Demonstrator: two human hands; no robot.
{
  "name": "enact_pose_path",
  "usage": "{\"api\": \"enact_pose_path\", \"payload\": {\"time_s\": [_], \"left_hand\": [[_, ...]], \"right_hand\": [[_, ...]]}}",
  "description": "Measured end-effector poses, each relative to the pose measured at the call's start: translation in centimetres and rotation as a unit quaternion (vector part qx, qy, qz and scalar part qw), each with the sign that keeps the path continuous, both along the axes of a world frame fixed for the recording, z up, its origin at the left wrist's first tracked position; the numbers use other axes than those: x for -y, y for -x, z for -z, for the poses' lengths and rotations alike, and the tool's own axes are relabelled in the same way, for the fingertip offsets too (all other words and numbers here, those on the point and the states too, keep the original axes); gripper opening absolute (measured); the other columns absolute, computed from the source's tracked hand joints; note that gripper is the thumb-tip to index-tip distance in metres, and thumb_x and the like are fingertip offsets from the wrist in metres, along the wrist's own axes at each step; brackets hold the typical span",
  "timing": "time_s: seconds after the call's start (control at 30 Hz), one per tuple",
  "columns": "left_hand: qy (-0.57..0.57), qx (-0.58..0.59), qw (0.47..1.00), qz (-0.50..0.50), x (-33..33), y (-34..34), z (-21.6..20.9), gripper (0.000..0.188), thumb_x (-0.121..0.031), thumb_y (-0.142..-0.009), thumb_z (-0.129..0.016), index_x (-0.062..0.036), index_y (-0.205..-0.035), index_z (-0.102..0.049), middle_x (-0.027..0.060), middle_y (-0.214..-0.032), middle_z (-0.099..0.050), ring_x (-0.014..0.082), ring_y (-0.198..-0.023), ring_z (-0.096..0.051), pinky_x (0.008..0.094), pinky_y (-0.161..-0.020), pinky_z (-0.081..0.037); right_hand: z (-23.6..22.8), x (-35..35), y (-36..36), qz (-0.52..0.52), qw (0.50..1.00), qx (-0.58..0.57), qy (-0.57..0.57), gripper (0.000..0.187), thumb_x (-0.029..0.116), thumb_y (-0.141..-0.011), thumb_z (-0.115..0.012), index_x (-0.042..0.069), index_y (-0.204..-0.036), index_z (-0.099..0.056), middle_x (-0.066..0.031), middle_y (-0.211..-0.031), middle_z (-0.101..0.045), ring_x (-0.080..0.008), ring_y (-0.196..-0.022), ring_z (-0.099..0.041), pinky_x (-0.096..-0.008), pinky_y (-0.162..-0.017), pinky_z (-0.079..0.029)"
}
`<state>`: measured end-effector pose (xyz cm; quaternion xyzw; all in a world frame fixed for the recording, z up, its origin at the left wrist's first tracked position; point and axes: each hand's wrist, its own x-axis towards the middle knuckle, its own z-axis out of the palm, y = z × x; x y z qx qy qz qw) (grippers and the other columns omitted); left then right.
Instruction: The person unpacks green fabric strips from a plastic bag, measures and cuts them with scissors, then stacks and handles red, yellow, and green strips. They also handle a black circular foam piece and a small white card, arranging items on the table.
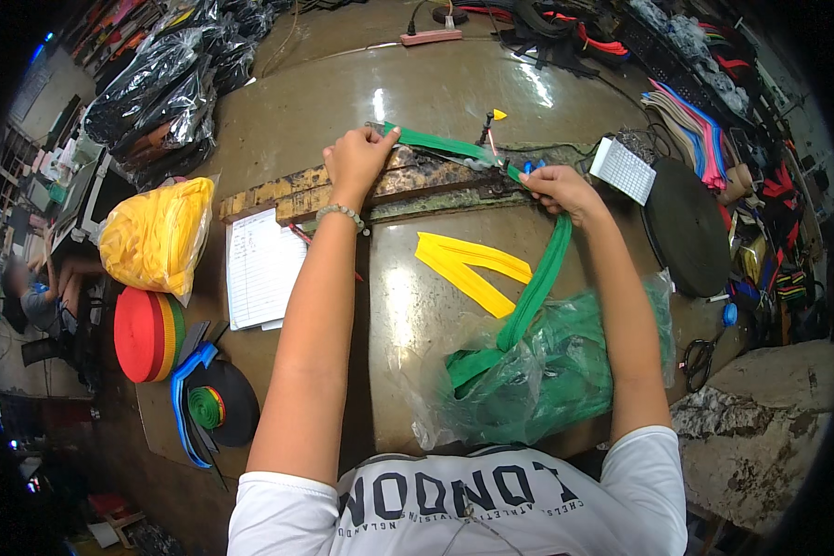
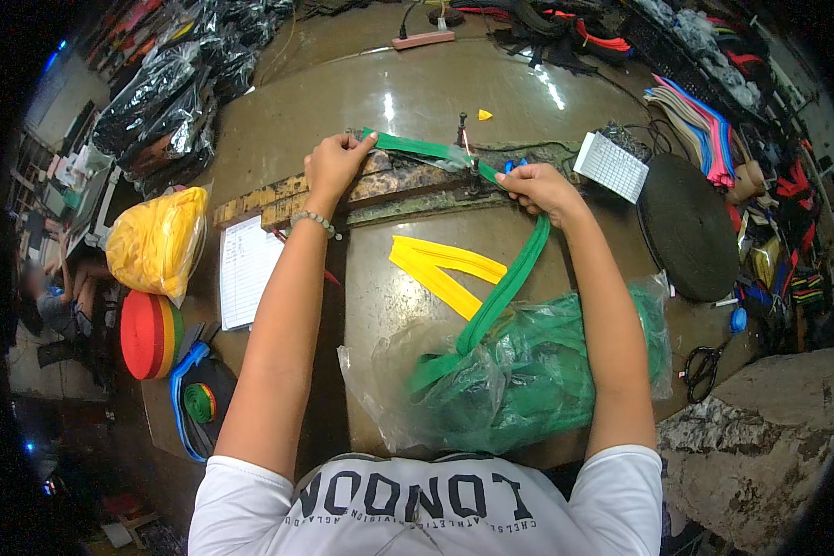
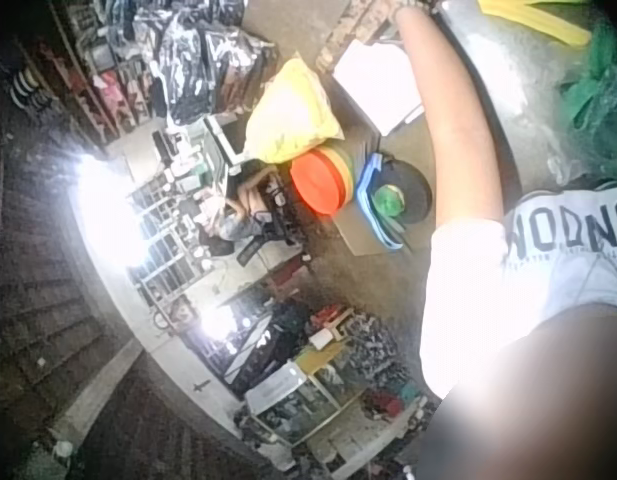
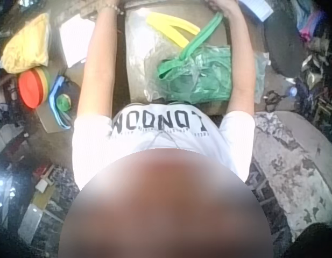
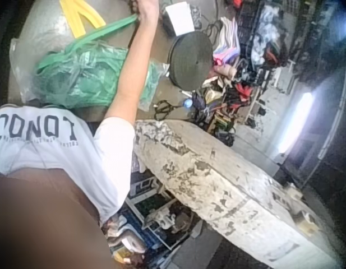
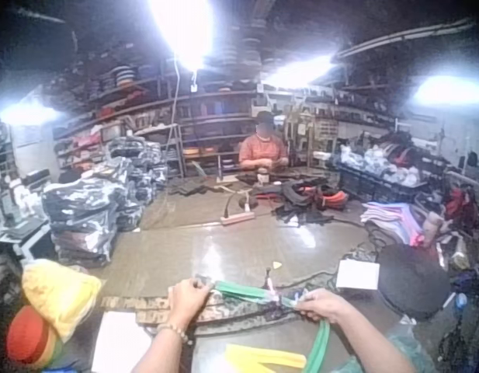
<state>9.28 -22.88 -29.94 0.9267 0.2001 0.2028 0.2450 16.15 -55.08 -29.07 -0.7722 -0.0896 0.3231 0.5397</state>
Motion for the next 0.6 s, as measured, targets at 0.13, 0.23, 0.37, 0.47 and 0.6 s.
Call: {"api": "enact_pose_path", "payload": {"time_s": [0.13, 0.23, 0.37, 0.47, 0.6], "left_hand": [[-0.005, 0.005, 1.0, -0.005, 0.1, 0.1, -0.2, 0.053, -0.062, -0.076, -0.062, -0.0099, -0.065, -0.066, 0.0062, -0.057, -0.061, 0.0269, -0.062, -0.061, 0.0375, -0.074, -0.044], [0.002, 0.001, 1.0, -0.007, 0.1, 0.0, -0.2, 0.053, -0.062, -0.076, -0.062, -0.0097, -0.066, -0.067, 0.0066, -0.057, -0.061, 0.0275, -0.062, -0.061, 0.0377, -0.076, -0.044], [0.0, -0.005, 1.0, -0.004, 0.0, 0.1, -0.2, 0.054, -0.062, -0.076, -0.062, -0.0091, -0.067, -0.069, 0.0078, -0.058, -0.062, 0.0285, -0.063, -0.062, 0.0382, -0.076, -0.045], [0.006, -0.009, 1.0, -0.004, 0.0, 0.2, -0.3, 0.054, -0.062, -0.076, -0.063, -0.0083, -0.069, -0.069, 0.0096, -0.061, -0.064, 0.0294, -0.065, -0.062, 0.0392, -0.076, -0.046], [-0.002, -0.002, 1.0, -0.005, 0.0, 0.3, -0.4, 0.054, -0.061, -0.074, -0.064, -0.0076, -0.071, -0.07, 0.0122, -0.066, -0.066, 0.0304, -0.068, -0.063, 0.0409, -0.076, -0.046]], "right_hand": [[0.0, 0.0, 0.0, -0.002, 1.0, 0.008, 0.008, 0.025, 0.032, -0.087, -0.068, 0.01, -0.079, -0.057, 0.006, -0.066, -0.049, -0.002, -0.048, -0.036, -0.0192, -0.042, -0.026], [-0.1, 0.0, 0.0, -0.003, 1.0, 0.012, 0.016, 0.025, 0.033, -0.087, -0.068, 0.011, -0.079, -0.058, 0.0066, -0.066, -0.049, -0.0016, -0.049, -0.037, -0.0184, -0.043, -0.027], [0.5, 0.0, -0.1, 0.006, 1.0, 0.017, 0.005, 0.026, 0.033, -0.087, -0.068, 0.011, -0.079, -0.058, 0.0059, -0.067, -0.05, -0.0019, -0.049, -0.037, -0.0186, -0.043, -0.027], [0.8, 0.1, -0.2, 0.006, 0.998, 0.064, 0.014, 0.027, 0.033, -0.086, -0.069, 0.01, -0.079, -0.058, 0.0049, -0.067, -0.051, -0.0029, -0.049, -0.038, -0.0195, -0.042, -0.028], [-1.4, 0.6, 1.1, 0.022, 0.991, 0.107, 0.074, 0.028, 0.033, -0.09, -0.062, 0.008, -0.081, -0.057, 0.0023, -0.066, -0.054, -0.005, -0.051, -0.041, -0.0209, -0.045, -0.031]]}}
